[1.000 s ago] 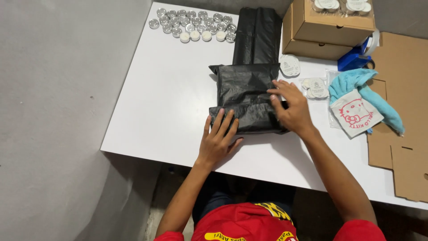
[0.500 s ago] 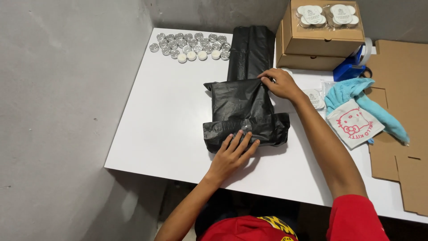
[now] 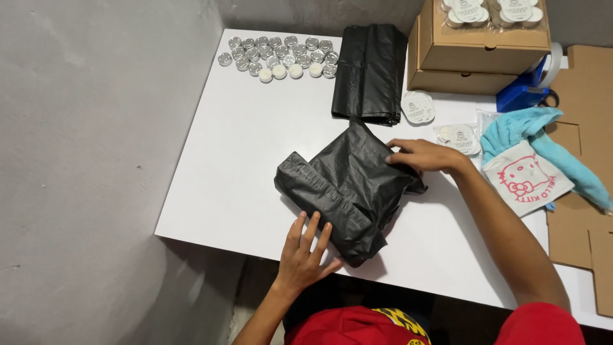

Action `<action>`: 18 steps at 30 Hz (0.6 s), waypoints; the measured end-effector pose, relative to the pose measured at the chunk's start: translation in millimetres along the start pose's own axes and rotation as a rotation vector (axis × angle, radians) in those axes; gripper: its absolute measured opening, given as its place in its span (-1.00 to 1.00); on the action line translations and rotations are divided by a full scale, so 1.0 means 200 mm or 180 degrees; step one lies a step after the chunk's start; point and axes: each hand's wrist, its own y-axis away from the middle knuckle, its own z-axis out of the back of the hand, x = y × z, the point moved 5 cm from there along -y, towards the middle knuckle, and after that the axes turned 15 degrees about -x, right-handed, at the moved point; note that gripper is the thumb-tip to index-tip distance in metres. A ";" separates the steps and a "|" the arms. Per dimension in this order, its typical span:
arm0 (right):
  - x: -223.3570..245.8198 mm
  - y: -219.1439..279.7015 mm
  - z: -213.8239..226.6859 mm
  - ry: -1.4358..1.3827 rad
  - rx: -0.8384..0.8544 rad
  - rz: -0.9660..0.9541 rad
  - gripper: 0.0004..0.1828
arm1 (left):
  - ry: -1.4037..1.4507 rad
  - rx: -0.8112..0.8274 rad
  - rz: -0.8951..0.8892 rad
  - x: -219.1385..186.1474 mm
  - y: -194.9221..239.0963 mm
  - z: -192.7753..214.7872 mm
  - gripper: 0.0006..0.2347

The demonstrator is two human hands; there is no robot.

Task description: Folding a cardboard box, filling it with small tealight candles, and placing the box into a black plastic shipping bag for shipping.

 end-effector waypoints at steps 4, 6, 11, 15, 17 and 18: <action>-0.18 -0.03 -0.18 -0.0654 -0.0356 -0.0148 -0.32 | 0.0054 -0.0336 -0.0433 0.18 0.02 -0.01 -0.51; -0.12 0.10 -0.20 -0.0851 -0.0386 -0.0264 -0.32 | 0.0204 -0.0375 -0.0692 0.28 0.01 -0.01 -0.59; -0.28 0.20 -0.40 -0.1506 -0.0692 -0.0497 -0.45 | 0.0286 -0.0497 -0.1275 0.33 -0.04 0.03 -0.61; -0.48 0.21 -0.48 -0.2563 -0.0794 -0.0619 -0.63 | 0.0471 -0.0697 -0.1242 0.30 -0.02 0.02 -0.63; -0.43 0.33 -0.45 -0.2944 -0.0639 -0.0733 -0.69 | 0.0532 -0.0707 -0.1120 0.24 0.01 0.02 -0.64; -0.35 0.41 -0.41 -0.3335 -0.0507 -0.0945 -0.66 | 0.0761 -0.0655 -0.0819 0.23 0.01 0.01 -0.49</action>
